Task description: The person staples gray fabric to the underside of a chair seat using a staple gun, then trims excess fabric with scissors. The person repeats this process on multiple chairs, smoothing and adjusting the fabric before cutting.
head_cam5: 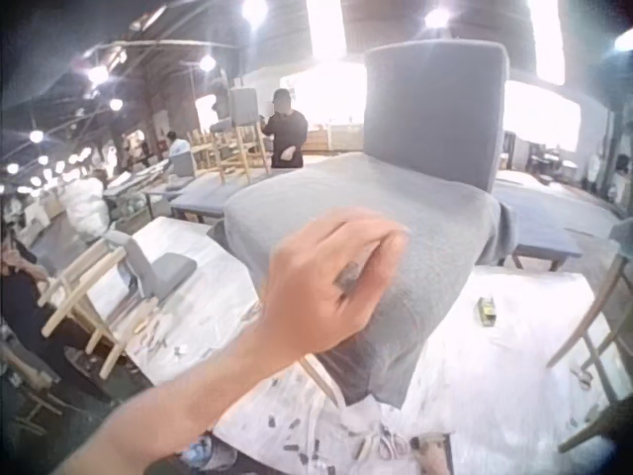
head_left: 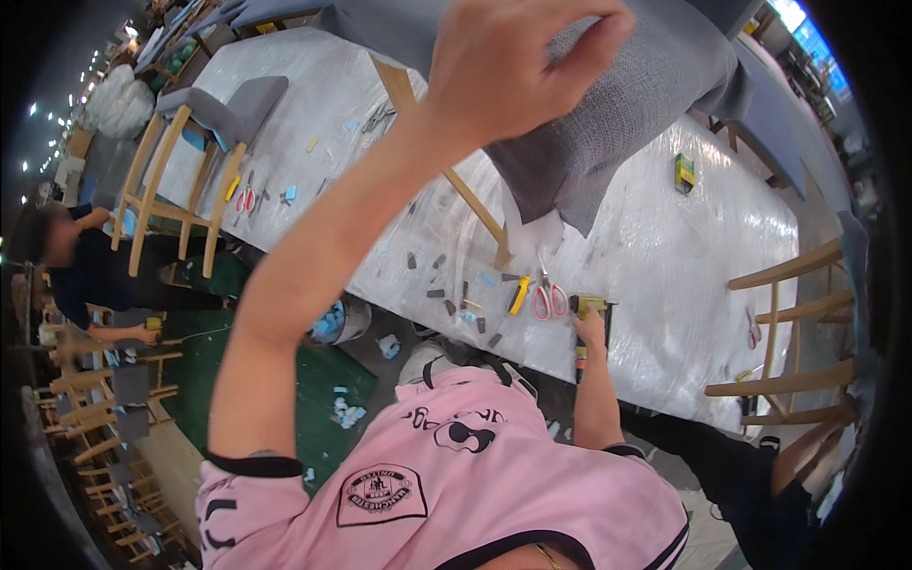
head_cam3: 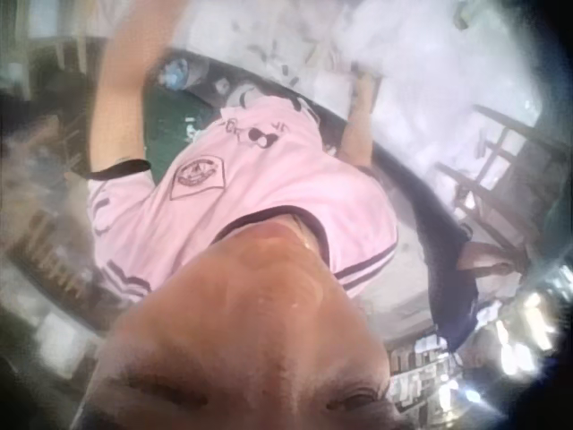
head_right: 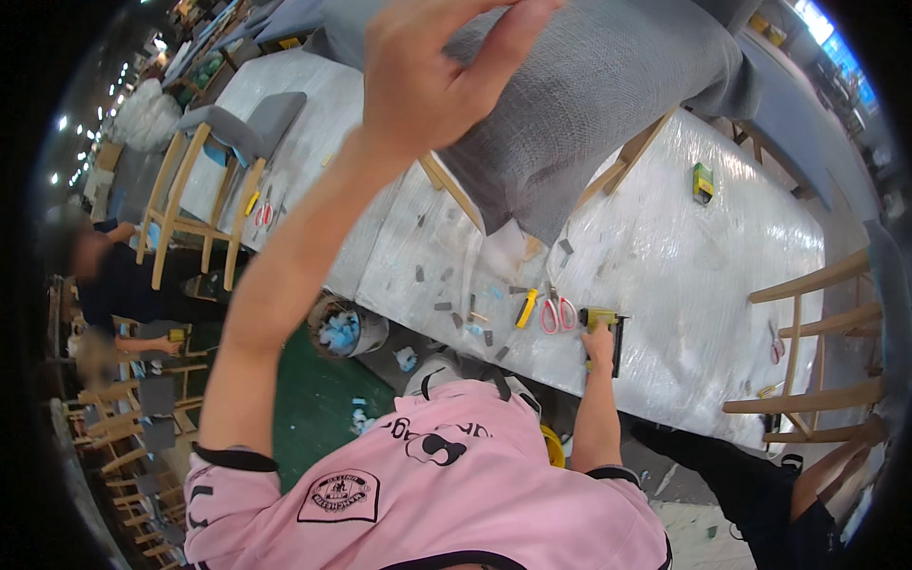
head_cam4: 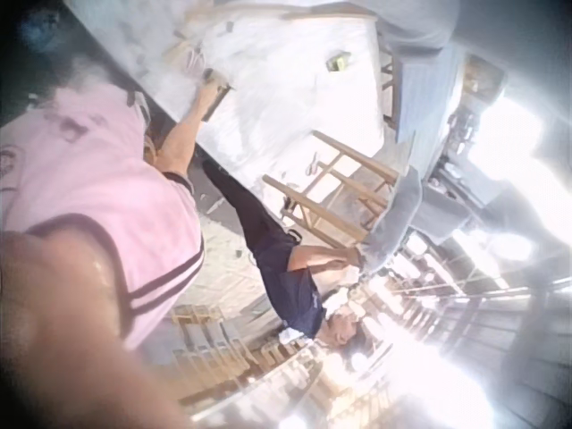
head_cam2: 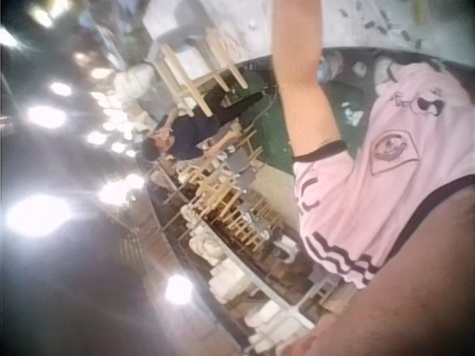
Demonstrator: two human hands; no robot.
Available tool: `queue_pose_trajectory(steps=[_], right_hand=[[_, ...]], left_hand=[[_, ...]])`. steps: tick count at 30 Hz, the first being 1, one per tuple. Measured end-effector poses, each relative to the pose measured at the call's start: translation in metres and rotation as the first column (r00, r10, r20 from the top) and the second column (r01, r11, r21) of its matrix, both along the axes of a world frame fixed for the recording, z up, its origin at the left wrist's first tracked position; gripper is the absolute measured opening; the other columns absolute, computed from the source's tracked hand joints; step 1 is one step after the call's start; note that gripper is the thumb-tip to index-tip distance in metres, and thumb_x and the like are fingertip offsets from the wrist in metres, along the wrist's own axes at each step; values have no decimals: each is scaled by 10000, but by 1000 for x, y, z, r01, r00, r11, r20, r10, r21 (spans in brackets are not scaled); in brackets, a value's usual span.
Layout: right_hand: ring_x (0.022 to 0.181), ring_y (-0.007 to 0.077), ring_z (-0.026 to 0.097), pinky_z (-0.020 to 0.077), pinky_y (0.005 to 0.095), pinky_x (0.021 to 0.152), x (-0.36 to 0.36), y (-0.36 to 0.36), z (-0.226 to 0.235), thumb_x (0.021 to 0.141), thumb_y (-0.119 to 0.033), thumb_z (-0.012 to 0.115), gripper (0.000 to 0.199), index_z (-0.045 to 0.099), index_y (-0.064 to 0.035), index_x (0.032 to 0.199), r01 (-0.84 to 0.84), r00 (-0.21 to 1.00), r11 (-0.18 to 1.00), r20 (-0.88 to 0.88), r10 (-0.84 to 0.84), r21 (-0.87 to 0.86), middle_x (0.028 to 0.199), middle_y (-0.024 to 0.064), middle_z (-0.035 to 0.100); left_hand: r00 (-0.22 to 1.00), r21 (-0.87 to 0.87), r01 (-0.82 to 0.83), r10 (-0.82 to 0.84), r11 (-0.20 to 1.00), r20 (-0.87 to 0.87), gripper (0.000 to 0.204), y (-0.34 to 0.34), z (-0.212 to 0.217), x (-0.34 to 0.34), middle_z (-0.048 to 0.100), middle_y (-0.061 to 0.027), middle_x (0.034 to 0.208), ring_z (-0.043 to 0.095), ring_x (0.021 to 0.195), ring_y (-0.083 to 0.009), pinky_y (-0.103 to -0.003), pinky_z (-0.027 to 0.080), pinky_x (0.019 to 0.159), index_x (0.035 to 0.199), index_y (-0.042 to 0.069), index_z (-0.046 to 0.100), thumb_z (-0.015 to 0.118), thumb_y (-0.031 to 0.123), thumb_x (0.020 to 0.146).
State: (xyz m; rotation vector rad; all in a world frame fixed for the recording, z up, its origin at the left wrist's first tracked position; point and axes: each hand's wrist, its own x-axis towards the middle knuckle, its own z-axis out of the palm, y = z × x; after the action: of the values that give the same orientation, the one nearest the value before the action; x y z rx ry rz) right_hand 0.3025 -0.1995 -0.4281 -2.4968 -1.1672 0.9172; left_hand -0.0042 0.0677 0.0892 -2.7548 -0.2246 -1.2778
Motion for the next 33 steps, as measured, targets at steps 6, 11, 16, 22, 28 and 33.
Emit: queue_pose_trajectory(steps=[6,11,16,22,28,33], right_hand=[[1147,343,667,512,428,991,-73,107,240,860,-77,767,420,673,-35,1267,-100,990,603,18,141,792,1162,170,728],[1182,314,609,508,412,977,-119,118,397,680,-34,857,487,749,-145,1142,-542,835,46,531,144,839,1137,80,722],[1155,284,605,516,406,925,-108,127,407,653,-113,865,290,776,-147,926,-691,707,-94,697,123,717,1214,32,694],[1276,317,571,480,444,1043,-114,130,453,679,-149,848,213,760,-125,872,-729,661,-157,745,89,666,1324,44,666],[1373,237,539,432,466,1145,-102,138,473,760,-187,801,157,688,-105,833,-848,492,-114,848,197,518,1432,12,624],[1288,198,615,478,432,1105,-102,138,485,840,-229,758,145,683,-106,858,-889,433,-78,883,183,452,1339,-22,688]], left_hand=[[919,-270,-59,158,961,362,356,-68,-128,-49,484,-124,1462,450,1347,-405,-530,386,1139,1134,217,684,834,205,812],[959,-45,-177,183,983,218,360,-60,-125,-47,433,-95,1527,344,1434,-388,-481,328,1172,1066,225,722,900,257,755],[981,139,-183,173,973,82,320,-55,-103,-64,393,-109,1585,334,1445,-371,-481,329,1174,975,230,746,914,313,716],[980,-55,-178,182,982,82,197,-70,-99,-52,418,-116,1583,282,1488,-387,-489,313,1192,858,190,766,886,288,736],[994,-21,-103,104,994,26,197,-59,-91,-59,377,-98,1630,254,1517,-384,-551,294,1205,822,160,743,866,292,741],[995,-89,-49,41,995,-93,185,-54,-67,-71,410,-106,1621,251,1545,-350,-514,285,1222,805,153,745,892,215,711]])
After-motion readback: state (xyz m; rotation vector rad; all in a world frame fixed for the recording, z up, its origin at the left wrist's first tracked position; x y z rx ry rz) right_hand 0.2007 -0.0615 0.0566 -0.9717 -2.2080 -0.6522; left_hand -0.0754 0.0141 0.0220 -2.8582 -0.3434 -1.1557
